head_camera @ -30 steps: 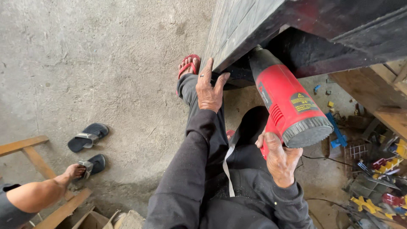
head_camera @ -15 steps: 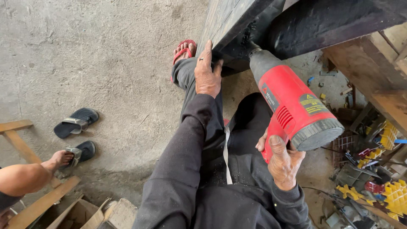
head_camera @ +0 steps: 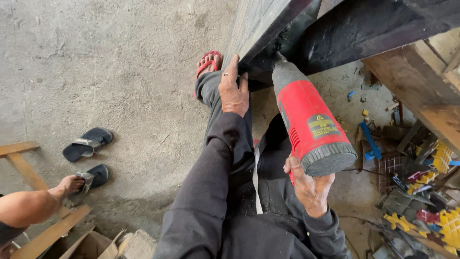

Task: The person uses a red rotary tool to carve a groove along the edge of a dark wooden beam. They hold the tool with both hands and move it along the wood, creating a continuous cut. The person occasionally pauses to adjust their grip or inspect the groove.

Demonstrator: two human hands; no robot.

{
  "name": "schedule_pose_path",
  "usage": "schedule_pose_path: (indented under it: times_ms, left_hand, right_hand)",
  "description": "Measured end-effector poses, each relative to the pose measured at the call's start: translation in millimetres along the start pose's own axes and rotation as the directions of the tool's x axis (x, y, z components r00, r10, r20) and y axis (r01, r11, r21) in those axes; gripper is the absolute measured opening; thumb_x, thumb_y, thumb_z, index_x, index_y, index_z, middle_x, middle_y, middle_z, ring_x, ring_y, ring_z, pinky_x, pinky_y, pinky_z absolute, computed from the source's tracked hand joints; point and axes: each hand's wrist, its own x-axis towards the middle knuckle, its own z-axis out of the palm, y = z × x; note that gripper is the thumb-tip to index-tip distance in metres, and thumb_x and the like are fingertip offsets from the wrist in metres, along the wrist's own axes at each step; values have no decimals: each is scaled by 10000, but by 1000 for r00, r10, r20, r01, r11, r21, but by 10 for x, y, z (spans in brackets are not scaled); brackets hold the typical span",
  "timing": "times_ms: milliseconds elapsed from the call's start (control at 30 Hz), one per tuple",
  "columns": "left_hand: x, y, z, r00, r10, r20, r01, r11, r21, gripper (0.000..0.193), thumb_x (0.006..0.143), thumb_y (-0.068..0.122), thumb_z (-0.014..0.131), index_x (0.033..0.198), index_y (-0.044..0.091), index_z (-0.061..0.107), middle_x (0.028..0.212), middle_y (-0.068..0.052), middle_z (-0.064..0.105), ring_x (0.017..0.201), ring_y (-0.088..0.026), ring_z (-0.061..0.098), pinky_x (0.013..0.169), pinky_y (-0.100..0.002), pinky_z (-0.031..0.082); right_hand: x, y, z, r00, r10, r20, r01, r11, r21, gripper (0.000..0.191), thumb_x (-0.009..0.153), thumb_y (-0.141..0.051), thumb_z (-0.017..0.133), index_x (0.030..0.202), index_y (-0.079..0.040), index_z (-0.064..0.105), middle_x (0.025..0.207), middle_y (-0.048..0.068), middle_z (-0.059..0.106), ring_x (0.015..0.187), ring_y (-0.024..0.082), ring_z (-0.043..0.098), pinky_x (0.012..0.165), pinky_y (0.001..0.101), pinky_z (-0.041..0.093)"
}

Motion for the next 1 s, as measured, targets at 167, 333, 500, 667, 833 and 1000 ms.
schedule_pose_path:
  times_ms: [167, 333, 500, 667, 833, 1000]
  left_hand:
    - [7, -20, 34, 999, -44, 2, 44, 999, 3, 533, 952, 8, 656, 1466, 76, 533, 1370, -197, 645, 1283, -360, 633, 1084, -402, 516]
    - [36, -39, 76, 998, -65, -9, 65, 998, 14, 532, 944, 3, 660, 1458, 72, 542, 1354, -191, 657, 1271, -353, 641, 1073, -397, 521]
    - [66, -58, 117, 998, -62, -15, 62, 998, -3, 513, 952, 20, 665, 1448, 83, 548, 1356, -192, 657, 1266, -349, 649, 1063, -391, 531]
    - [56, -76, 161, 996, -83, -12, 84, 995, 51, 523, 940, 40, 677, 1445, 111, 559, 1317, -184, 675, 1189, -349, 672, 998, -404, 544]
    - [38, -90, 192, 999, -40, -31, 42, 996, 81, 531, 946, 47, 684, 1454, 123, 550, 1306, -174, 677, 1148, -347, 680, 962, -409, 550]
    - [38, -82, 207, 997, -72, -15, 73, 994, 82, 533, 946, 47, 672, 1458, 132, 549, 1293, -167, 684, 1092, -332, 688, 942, -404, 552]
  right_hand:
    - [40, -15, -22, 994, 92, -53, -91, 996, 6, 138, 958, -27, 707, 1000, 13, 582, 835, 106, 626, 639, 199, 606, 599, 353, 542]
    - [112, -52, 7, 997, 70, -24, -70, 997, -21, 125, 971, -30, 699, 983, 13, 583, 847, 113, 621, 637, 200, 608, 594, 346, 546]
    - [148, 3, -20, 998, 48, -35, -49, 998, -31, 157, 964, -36, 706, 1023, 10, 567, 839, 105, 614, 641, 192, 615, 587, 340, 554]
    - [125, 32, -66, 992, 119, -49, -120, 993, -18, 161, 958, -19, 707, 1023, 9, 562, 815, 114, 619, 631, 196, 601, 582, 346, 534]
    - [136, 17, -71, 988, 143, -49, -140, 988, 73, 191, 958, -28, 690, 1084, 9, 552, 876, 110, 610, 667, 192, 600, 610, 343, 534]
    - [136, 19, -75, 980, 186, -66, -179, 979, 99, 201, 943, -23, 704, 1070, 9, 551, 846, 108, 609, 647, 181, 600, 584, 333, 523]
